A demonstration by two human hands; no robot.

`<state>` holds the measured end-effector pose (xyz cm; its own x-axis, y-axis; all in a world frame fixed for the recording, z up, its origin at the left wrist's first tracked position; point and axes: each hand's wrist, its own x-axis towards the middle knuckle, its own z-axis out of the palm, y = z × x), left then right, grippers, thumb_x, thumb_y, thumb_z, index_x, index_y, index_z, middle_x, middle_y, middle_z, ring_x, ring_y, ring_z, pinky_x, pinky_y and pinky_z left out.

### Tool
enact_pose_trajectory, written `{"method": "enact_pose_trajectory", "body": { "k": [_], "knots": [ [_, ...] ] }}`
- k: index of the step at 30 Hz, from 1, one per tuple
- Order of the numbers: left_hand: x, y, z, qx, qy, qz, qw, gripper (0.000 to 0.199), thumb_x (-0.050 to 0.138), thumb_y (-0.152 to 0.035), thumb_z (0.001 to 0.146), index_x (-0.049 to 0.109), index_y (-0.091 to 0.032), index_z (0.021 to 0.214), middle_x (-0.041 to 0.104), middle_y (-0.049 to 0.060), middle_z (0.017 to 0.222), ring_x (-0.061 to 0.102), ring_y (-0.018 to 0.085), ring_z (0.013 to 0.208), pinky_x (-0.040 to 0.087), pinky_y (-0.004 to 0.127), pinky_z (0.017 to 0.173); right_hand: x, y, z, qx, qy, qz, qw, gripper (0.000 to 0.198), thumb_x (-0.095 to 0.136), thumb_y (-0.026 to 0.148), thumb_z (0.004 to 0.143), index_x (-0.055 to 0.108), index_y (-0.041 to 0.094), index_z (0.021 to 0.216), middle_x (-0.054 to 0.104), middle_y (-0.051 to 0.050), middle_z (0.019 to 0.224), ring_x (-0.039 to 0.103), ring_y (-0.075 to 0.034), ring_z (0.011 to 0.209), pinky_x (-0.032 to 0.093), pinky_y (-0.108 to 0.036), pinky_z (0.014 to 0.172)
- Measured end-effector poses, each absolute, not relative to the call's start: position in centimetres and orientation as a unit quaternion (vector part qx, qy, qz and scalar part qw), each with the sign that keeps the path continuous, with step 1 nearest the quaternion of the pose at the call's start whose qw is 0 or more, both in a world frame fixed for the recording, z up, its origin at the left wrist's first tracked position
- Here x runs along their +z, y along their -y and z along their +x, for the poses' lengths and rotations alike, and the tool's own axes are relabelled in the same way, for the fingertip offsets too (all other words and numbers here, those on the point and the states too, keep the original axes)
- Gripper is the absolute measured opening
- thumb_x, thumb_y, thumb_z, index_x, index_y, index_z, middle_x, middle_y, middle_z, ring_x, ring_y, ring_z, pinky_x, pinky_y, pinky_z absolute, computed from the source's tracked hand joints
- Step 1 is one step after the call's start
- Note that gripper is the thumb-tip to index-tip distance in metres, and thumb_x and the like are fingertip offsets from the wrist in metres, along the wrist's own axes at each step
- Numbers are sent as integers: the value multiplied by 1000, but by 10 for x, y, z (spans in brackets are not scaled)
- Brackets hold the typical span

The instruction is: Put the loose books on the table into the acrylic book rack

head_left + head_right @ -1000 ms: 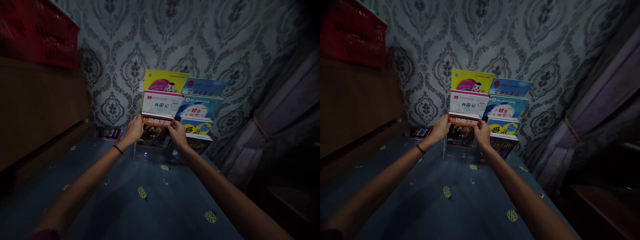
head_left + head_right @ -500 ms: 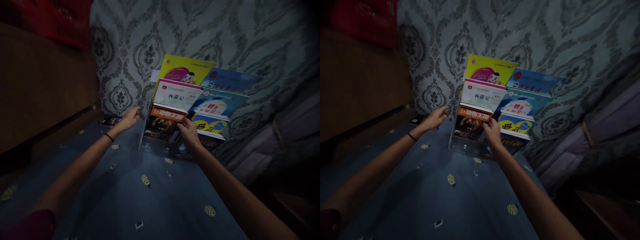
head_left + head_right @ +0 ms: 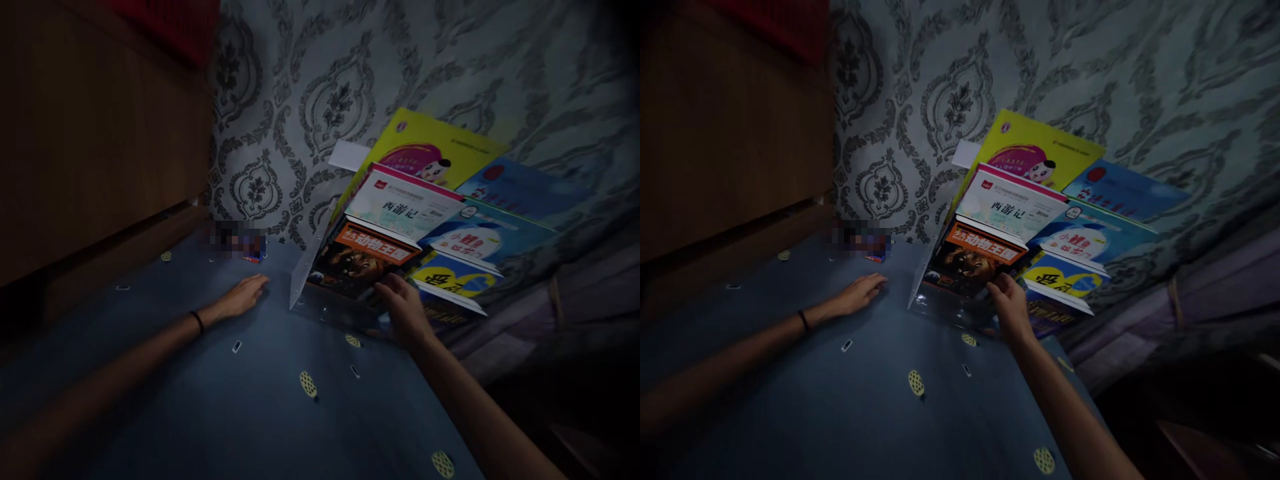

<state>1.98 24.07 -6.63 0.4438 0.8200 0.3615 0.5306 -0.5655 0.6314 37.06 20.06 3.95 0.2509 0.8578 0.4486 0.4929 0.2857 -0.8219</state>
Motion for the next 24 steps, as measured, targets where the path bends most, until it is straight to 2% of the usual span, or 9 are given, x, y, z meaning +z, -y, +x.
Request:
{"method": "enact_pose_trajectory", "body": {
  "k": [5,10,12,15,18,20,24],
  "knots": [
    [-71,-245,16,343,-391,822,232,29,45,-14,90,62,-22,113,67,7,106,64,22,101,53,38,96,20,-195,371,177,568,-570,566,45,72,43,70,65,26,111,73,-9,120,64,-31,121,50,-52,104],
    [-78,-247,18,367,-371,815,252,30,45,-10,88,62,-21,110,65,7,105,63,20,99,53,37,95,18,-193,363,177,532,-577,594,48,74,43,68,63,25,111,70,-11,128,59,-31,129,44,-52,111],
    [-78,-244,19,368,-375,810,259,30,45,-10,88,63,-20,110,65,7,106,64,21,100,52,37,96,22,-195,361,188,512,-584,601,44,75,43,66,63,25,104,71,-10,123,63,-30,123,48,-48,106],
    [-67,-238,26,381,-381,796,277,26,45,-16,93,63,-21,112,67,7,108,64,21,101,53,38,96,30,-198,361,194,530,-595,572,33,73,45,66,60,25,88,73,-5,94,69,-26,97,56,-37,83],
    [-43,-231,43,409,-348,799,271,28,47,-22,96,59,-22,122,67,7,112,64,21,107,52,38,98,35,-202,366,186,562,-607,530,29,74,45,65,53,25,74,61,2,68,61,-19,69,49,-28,60],
    [-24,-232,60,433,-323,804,249,33,47,-23,97,55,-23,129,65,8,118,62,22,111,51,39,101,37,-205,370,182,565,-614,520,30,74,43,63,51,25,70,57,4,63,56,-17,62,45,-26,54],
    [9,-244,97,478,-334,785,208,38,47,-23,98,51,-21,136,62,9,117,60,24,113,50,41,103,41,-209,375,189,563,-622,509,27,73,42,62,55,25,73,58,3,62,56,-18,62,46,-28,54]
  ]
}}
